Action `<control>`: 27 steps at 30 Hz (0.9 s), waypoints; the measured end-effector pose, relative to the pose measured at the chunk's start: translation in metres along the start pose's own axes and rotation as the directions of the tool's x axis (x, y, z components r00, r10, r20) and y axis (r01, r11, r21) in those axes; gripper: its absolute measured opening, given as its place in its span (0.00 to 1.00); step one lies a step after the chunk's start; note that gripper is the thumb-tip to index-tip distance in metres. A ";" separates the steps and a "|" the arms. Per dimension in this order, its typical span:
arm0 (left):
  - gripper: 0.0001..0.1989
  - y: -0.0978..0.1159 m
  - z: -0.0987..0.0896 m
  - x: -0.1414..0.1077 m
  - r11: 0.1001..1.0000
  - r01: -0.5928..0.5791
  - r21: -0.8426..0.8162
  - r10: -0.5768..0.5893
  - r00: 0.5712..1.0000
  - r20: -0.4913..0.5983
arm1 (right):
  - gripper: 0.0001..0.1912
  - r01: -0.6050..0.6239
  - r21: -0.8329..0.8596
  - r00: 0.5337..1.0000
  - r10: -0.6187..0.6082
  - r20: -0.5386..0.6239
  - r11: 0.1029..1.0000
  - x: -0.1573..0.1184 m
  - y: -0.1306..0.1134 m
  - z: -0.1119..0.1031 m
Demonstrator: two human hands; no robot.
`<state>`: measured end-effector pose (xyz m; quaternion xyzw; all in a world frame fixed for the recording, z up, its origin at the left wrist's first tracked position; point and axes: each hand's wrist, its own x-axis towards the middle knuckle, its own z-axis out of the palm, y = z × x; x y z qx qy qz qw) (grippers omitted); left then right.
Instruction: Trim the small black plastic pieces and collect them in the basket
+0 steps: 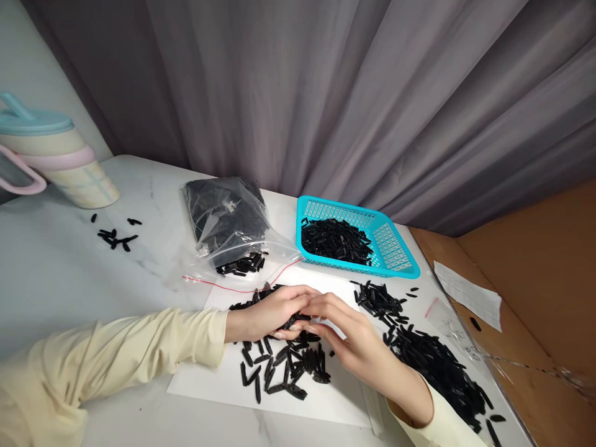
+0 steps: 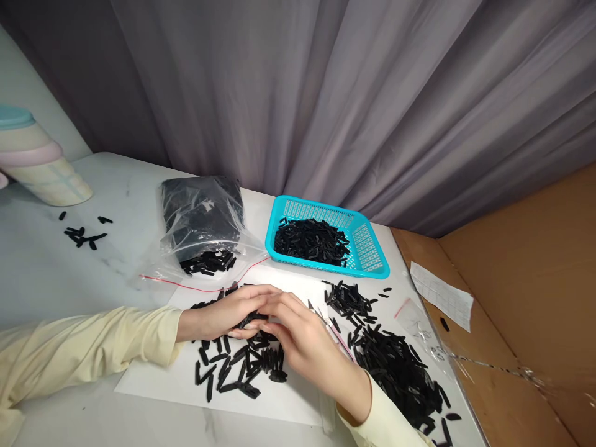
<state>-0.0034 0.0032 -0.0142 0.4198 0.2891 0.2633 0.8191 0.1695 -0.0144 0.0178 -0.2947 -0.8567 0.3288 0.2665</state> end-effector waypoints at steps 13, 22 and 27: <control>0.11 0.003 0.003 -0.003 0.998 0.024 0.054 -0.024 1.000 0.004 | 0.08 -0.154 0.203 0.982 0.172 -0.074 0.967 -0.001 0.006 0.004; 0.14 0.004 0.004 -0.003 0.988 0.019 0.153 -0.021 1.000 0.011 | 0.15 -0.429 0.404 0.870 0.489 -0.054 0.808 -0.017 0.002 0.016; 0.16 0.006 0.006 -0.004 0.981 0.020 0.191 -0.020 1.000 -0.004 | 0.15 -0.377 0.437 0.858 0.485 -0.167 0.817 -0.023 0.001 0.025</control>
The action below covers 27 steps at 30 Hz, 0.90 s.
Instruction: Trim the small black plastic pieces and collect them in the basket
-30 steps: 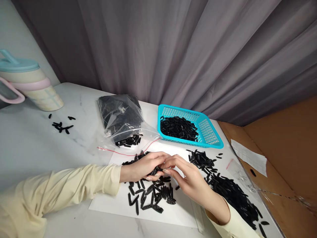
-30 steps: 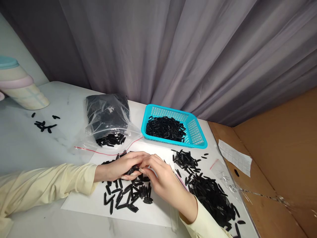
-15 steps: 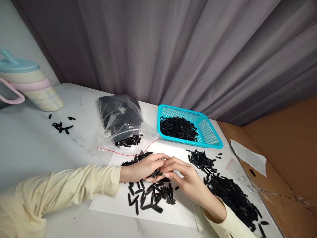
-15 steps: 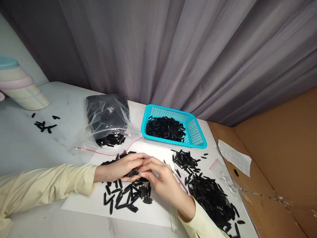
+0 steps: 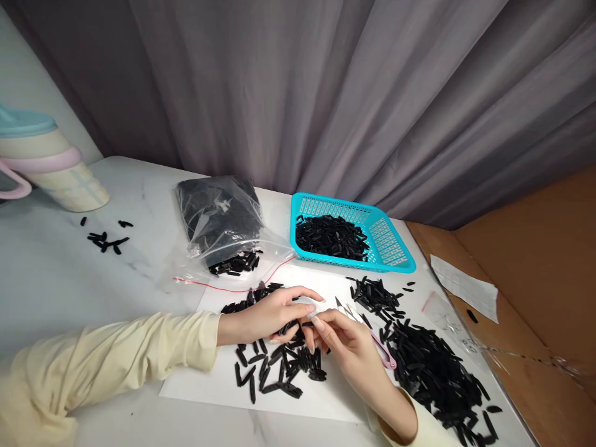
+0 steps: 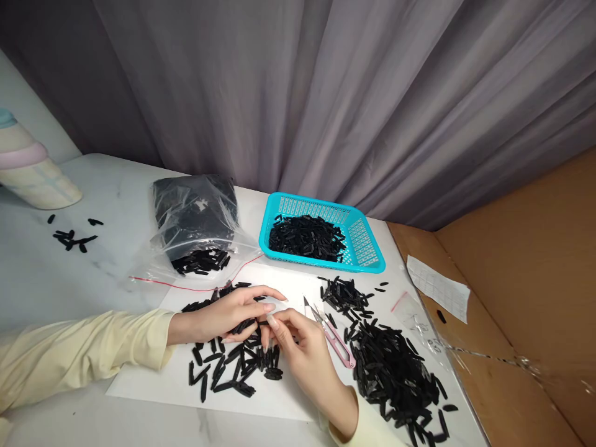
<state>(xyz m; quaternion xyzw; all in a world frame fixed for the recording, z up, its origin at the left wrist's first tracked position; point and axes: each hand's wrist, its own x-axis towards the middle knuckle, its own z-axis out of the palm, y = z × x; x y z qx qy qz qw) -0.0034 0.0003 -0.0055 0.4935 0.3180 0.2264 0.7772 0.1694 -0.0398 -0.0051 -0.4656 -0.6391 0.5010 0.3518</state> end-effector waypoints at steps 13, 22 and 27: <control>0.17 -0.001 0.001 0.002 1.000 0.026 0.008 -0.025 1.000 -0.017 | 0.14 -0.135 0.290 0.989 0.146 -0.016 0.948 -0.001 0.008 0.005; 0.16 -0.002 0.000 0.000 0.999 0.004 0.033 -0.002 0.999 -0.050 | 0.17 -0.136 0.254 0.991 0.135 0.018 0.958 0.000 0.011 0.003; 0.16 -0.001 0.000 0.000 1.000 0.012 0.016 -0.011 0.998 -0.063 | 0.14 -0.112 0.217 0.994 0.110 0.022 0.970 0.000 0.010 0.001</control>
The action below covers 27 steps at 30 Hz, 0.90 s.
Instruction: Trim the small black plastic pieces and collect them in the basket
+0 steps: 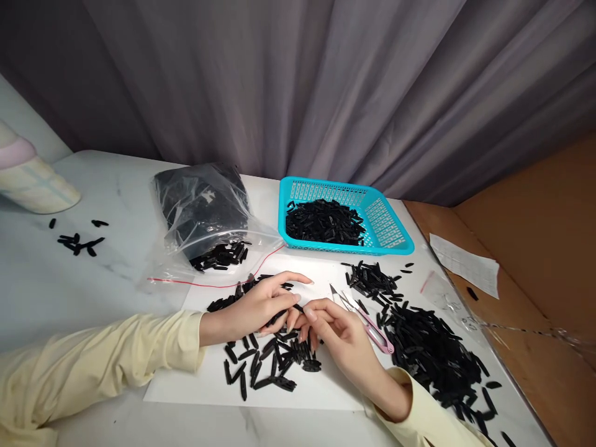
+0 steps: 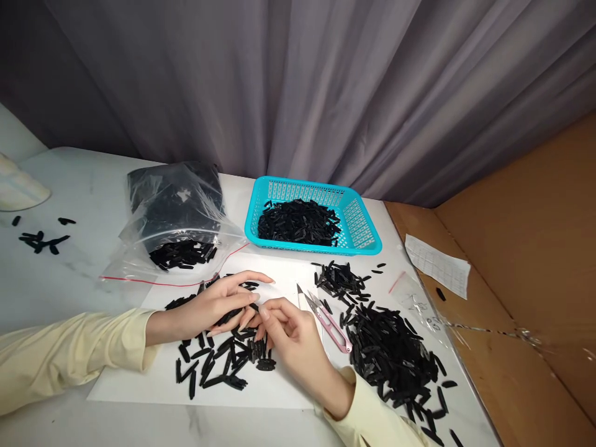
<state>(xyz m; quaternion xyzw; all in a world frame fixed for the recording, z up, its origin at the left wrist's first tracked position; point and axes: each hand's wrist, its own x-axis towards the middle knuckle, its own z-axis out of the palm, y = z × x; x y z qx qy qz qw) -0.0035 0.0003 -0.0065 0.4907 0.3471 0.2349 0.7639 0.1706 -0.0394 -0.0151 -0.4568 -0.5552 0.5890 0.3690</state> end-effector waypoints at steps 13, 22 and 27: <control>0.16 0.001 0.000 0.001 0.999 0.018 -0.043 -0.018 1.000 -0.009 | 0.12 0.064 0.049 0.996 -0.061 -0.063 0.997 -0.001 0.000 0.001; 0.17 0.002 -0.001 0.001 0.998 0.023 -0.063 -0.022 1.000 0.008 | 0.12 0.071 0.066 0.995 -0.066 -0.069 0.995 -0.001 -0.001 0.001; 0.17 0.003 -0.001 0.001 0.997 0.018 -0.069 -0.016 1.000 0.024 | 0.11 0.078 0.069 0.995 -0.073 -0.071 0.995 -0.001 0.000 0.001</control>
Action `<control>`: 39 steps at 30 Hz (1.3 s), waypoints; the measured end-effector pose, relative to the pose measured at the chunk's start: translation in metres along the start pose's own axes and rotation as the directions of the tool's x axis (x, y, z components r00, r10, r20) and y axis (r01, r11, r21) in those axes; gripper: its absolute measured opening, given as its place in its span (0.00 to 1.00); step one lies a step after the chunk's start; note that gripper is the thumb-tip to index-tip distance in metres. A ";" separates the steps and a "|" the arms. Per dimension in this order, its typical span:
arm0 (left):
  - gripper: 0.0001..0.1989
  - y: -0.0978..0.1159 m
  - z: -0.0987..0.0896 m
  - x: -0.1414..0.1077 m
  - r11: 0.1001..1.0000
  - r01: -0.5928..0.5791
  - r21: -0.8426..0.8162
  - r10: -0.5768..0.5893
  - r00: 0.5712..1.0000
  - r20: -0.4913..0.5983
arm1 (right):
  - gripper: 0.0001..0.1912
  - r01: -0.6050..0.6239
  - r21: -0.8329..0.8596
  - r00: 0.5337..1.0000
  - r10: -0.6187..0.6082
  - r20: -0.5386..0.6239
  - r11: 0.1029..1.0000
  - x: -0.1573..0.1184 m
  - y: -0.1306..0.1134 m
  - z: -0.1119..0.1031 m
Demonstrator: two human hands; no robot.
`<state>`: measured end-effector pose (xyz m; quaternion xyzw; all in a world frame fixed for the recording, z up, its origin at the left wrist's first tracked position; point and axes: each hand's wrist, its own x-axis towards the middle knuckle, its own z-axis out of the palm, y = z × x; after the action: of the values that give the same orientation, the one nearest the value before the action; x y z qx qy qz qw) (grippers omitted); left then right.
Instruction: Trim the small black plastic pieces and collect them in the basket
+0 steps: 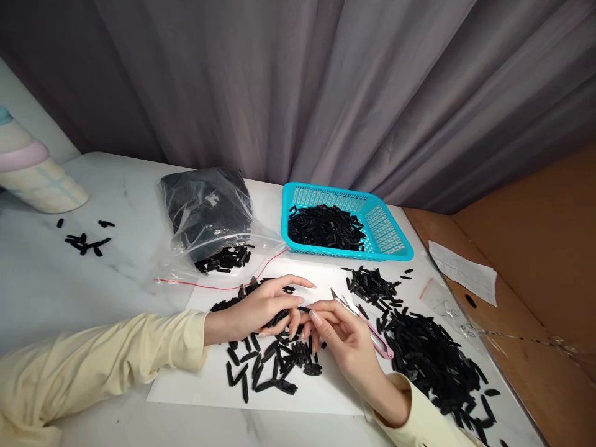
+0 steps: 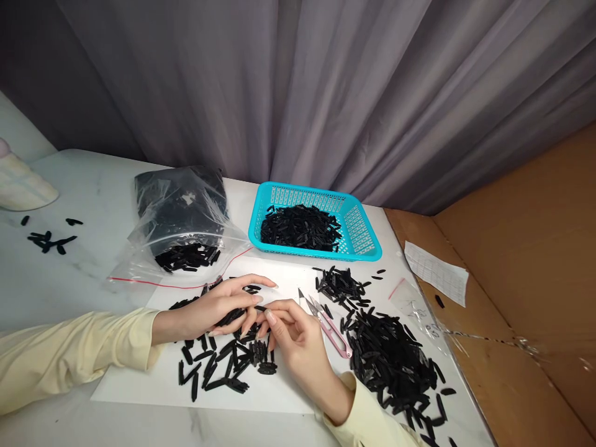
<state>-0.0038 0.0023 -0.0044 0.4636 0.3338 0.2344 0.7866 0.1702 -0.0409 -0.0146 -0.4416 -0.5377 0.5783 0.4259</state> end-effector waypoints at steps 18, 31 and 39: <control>0.20 0.001 -0.001 -0.001 1.000 -0.011 -0.001 0.011 1.000 -0.013 | 0.11 -0.030 0.071 1.000 0.030 -0.004 0.997 0.001 0.004 0.001; 0.20 -0.001 -0.003 -0.002 0.999 -0.032 -0.002 0.033 0.999 0.010 | 0.10 -0.036 0.099 0.999 0.038 -0.021 0.994 0.001 0.005 0.000; 0.20 -0.002 -0.004 -0.002 0.999 -0.040 -0.015 0.041 0.999 0.020 | 0.12 -0.059 0.088 0.998 0.062 -0.033 0.994 -0.001 0.005 -0.001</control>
<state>-0.0078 0.0022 -0.0069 0.4669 0.3145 0.2479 0.7884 0.1709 -0.0419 -0.0198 -0.4489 -0.4911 0.6057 0.4365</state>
